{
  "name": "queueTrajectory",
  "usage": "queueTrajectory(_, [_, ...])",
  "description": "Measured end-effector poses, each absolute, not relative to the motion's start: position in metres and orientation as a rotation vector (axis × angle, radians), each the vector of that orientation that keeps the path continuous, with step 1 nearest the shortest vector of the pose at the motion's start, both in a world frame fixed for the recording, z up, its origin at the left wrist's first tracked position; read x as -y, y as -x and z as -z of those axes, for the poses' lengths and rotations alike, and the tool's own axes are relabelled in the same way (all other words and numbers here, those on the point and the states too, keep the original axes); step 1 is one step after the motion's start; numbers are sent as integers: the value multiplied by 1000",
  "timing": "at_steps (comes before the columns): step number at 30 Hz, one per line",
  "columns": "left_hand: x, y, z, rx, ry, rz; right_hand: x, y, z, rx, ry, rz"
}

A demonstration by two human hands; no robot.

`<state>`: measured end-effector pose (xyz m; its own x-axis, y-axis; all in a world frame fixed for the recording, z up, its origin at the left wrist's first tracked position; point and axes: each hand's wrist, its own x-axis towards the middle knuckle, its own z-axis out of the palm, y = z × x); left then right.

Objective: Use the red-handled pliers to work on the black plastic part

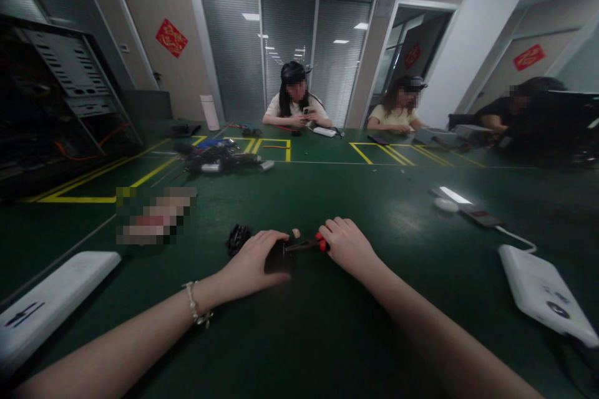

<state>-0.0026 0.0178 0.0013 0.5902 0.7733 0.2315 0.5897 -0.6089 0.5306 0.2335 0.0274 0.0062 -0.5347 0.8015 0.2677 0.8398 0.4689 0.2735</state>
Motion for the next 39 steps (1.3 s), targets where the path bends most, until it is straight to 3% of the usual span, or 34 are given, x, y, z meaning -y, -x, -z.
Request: queueTrajectory(39, [-18, 2, 0, -1096, -2428, -640, -28, -231, -4, 2601, 1454, 568])
